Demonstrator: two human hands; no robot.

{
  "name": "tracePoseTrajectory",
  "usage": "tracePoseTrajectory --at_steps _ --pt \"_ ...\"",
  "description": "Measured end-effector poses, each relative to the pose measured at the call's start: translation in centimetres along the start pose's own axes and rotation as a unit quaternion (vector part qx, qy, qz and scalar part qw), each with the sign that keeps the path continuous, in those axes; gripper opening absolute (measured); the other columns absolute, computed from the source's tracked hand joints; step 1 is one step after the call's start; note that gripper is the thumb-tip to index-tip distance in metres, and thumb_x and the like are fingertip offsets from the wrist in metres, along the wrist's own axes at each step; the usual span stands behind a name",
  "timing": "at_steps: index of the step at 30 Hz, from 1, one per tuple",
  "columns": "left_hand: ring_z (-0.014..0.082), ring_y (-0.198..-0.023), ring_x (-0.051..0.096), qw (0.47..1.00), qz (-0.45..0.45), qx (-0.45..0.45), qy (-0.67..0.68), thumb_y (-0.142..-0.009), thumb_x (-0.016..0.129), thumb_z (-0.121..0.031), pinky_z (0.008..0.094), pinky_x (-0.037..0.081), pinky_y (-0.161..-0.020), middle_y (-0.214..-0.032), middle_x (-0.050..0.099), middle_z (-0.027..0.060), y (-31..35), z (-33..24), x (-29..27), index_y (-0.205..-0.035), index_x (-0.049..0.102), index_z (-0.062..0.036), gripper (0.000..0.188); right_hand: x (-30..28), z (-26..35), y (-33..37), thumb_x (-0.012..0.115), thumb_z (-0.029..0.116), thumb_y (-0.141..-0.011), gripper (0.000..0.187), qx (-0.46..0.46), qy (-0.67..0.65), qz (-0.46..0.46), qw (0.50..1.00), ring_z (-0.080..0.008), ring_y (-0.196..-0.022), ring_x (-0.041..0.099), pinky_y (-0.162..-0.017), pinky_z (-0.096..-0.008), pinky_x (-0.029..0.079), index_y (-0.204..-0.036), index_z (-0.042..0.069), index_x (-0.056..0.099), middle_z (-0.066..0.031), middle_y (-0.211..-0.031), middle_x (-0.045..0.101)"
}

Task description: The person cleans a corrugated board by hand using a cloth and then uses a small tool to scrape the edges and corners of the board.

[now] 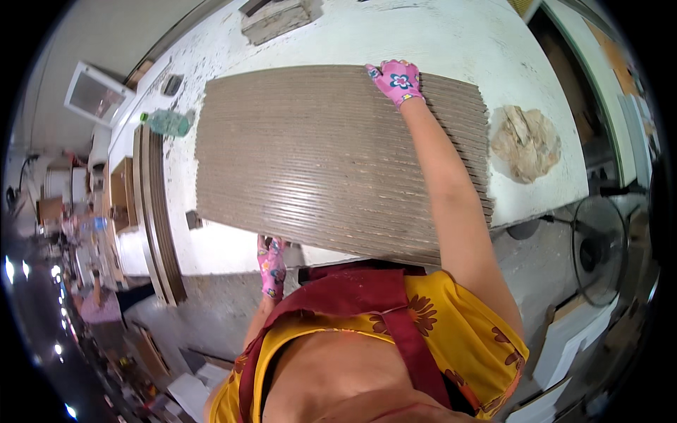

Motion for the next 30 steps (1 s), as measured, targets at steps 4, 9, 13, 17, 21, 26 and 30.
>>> tracePoseTrajectory --at_steps 4,9,13,17,21,26,30 --pt "0.0192 -0.098 0.054 0.986 0.007 0.099 -0.131 -0.084 0.071 -0.033 0.0301 0.050 -0.081 -0.140 0.035 0.0165 -0.8 -0.8 -1.1 -0.151 -0.002 -0.0084 0.102 -0.4 -0.7 3.6 0.041 0.055 -0.091 0.055 0.019 0.025 -0.062 0.998 -0.0288 -0.083 0.065 -0.080 -0.0408 0.049 -0.084 0.009 0.071 -0.0137 -0.085 0.068" --pt "0.0186 -0.095 0.054 0.987 0.071 0.077 -0.119 -0.082 0.073 -0.036 0.0295 0.050 -0.078 -0.141 0.034 0.0162 -2.1 -1.6 -3.0 -0.151 -0.003 -0.0095 0.106 -3.4 -1.0 10.3 0.042 0.055 -0.091 0.057 0.125 0.036 -0.001 0.991 -0.0309 -0.086 0.064 -0.081 -0.0413 0.048 -0.084 0.006 0.069 -0.0163 -0.087 0.067" --pt "0.0181 -0.092 0.054 0.983 0.115 0.074 -0.122 -0.081 0.074 -0.038 0.0290 0.050 -0.076 -0.142 0.033 0.0159 -2.4 -2.1 -5.6 -0.151 -0.004 -0.0104 0.109 -2.8 -0.2 17.3 0.040 0.055 -0.092 0.058 0.142 0.030 -0.036 0.989 -0.0339 -0.087 0.063 -0.082 -0.0431 0.047 -0.086 0.004 0.067 -0.0178 -0.088 0.066" --pt "0.0177 -0.090 0.055 0.977 0.151 0.074 -0.128 -0.079 0.075 -0.040 0.0286 0.050 -0.073 -0.142 0.032 0.0157 -3.0 -2.8 -7.1 -0.151 -0.005 -0.0113 0.111 -2.2 -0.7 20.5 0.041 0.052 -0.093 0.054 0.183 0.057 -0.032 0.981 -0.0346 -0.090 0.062 -0.083 -0.0441 0.047 -0.088 0.005 0.066 -0.0176 -0.088 0.066" --pt "0.0172 -0.087 0.055 0.969 0.186 0.081 -0.140 -0.077 0.076 -0.042 0.0281 0.050 -0.071 -0.143 0.031 0.0154 -3.6 -3.8 -7.3 -0.151 -0.006 -0.0122 0.114 -2.2 -1.3 21.7 0.042 0.049 -0.093 0.050 0.181 0.067 -0.056 0.980 -0.0343 -0.092 0.062 -0.083 -0.0445 0.047 -0.089 0.006 0.066 -0.0167 -0.089 0.067" --pt "0.0166 -0.083 0.055 0.956 0.240 0.082 -0.151 -0.075 0.077 -0.045 0.0276 0.050 -0.067 -0.143 0.030 0.0151 -5.3 -5.6 -5.8 -0.151 -0.007 -0.0133 0.118 -2.6 -3.0 23.0 0.043 0.046 -0.093 0.046 0.228 0.065 -0.055 0.970 -0.0339 -0.093 0.061 -0.084 -0.0448 0.046 -0.092 0.007 0.066 -0.0166 -0.093 0.067" --pt "0.0163 -0.083 0.055 0.946 0.290 0.061 -0.131 -0.075 0.077 -0.048 0.0272 0.050 -0.068 -0.143 0.029 0.0150 -7.6 -7.4 -2.5 -0.151 -0.007 -0.0130 0.118 -3.2 -6.7 25.0 0.044 0.046 -0.093 0.045 0.219 0.100 -0.066 0.968 -0.0362 -0.091 0.062 -0.082 -0.0452 0.046 -0.093 0.005 0.065 -0.0163 -0.093 0.067"
Point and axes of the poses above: each hand's wrist, its own y-axis away from the middle knuckle, its own x-axis out of the palm, z = x × y, the point moved 6 cm from there along -y, towards the middle knuckle
